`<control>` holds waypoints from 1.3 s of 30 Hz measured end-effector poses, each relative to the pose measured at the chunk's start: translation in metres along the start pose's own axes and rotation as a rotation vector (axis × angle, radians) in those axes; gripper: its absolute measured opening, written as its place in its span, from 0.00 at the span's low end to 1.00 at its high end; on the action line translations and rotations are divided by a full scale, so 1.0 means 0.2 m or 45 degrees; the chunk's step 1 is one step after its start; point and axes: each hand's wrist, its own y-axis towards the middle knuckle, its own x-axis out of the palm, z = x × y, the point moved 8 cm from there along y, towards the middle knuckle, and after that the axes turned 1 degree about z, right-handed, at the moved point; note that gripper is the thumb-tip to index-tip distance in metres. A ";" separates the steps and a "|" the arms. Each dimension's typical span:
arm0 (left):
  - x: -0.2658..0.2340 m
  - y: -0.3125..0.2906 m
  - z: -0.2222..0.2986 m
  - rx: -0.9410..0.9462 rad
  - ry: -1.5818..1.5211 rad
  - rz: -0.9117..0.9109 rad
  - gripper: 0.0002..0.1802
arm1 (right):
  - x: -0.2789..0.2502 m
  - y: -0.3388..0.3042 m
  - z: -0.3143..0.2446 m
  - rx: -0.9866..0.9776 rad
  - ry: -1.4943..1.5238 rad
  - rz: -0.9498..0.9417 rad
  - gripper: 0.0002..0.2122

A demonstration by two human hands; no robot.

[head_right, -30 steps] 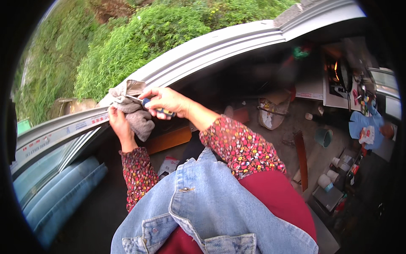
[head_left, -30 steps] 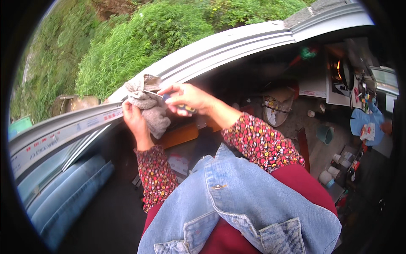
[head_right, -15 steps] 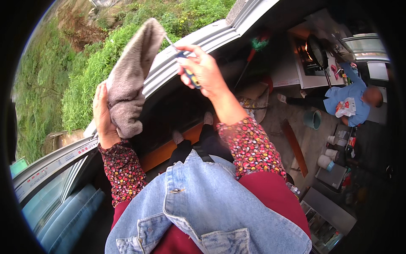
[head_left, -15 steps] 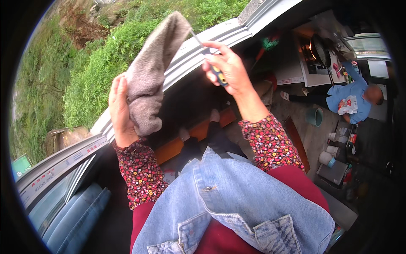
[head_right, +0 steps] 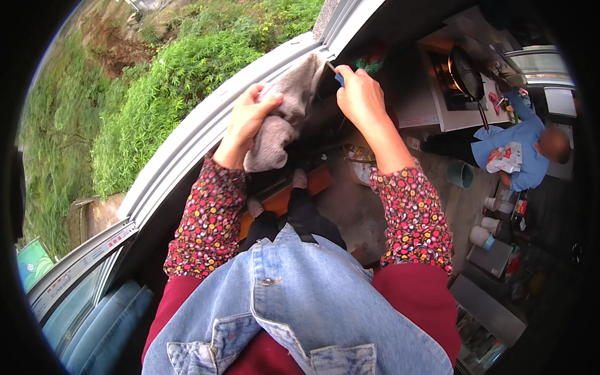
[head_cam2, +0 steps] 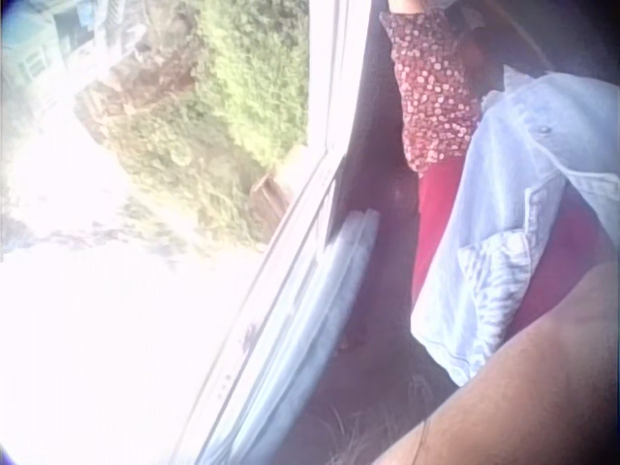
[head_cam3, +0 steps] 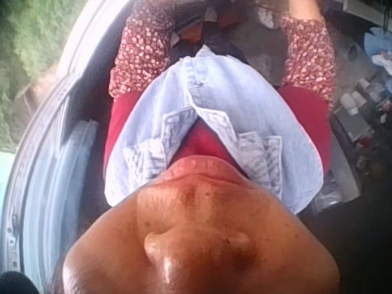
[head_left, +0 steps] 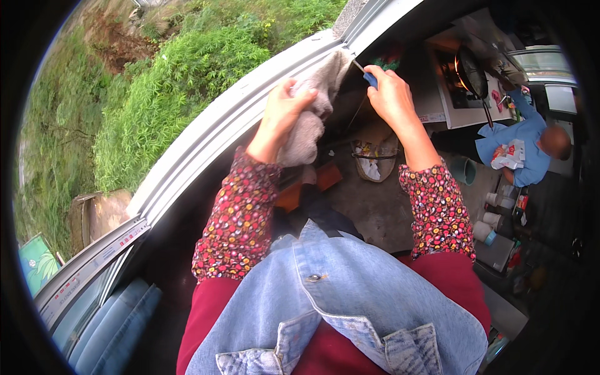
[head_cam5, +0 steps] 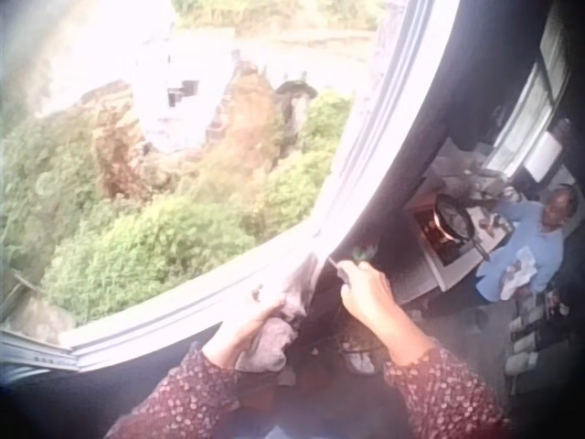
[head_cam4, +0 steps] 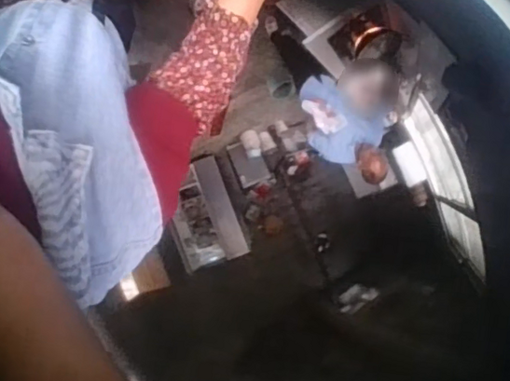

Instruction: The person cleans the upper window frame using a cloth and a screwdriver. They repeatedly wipe the frame and use the screwdriver to scrape or pry along the edge, alternating between wiping and scraping motions.

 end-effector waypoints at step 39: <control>-0.85 -1.14 -0.13 -0.083 -0.089 0.350 0.20 | 0.39 -0.61 -1.24 -0.998 -0.366 -0.293 0.05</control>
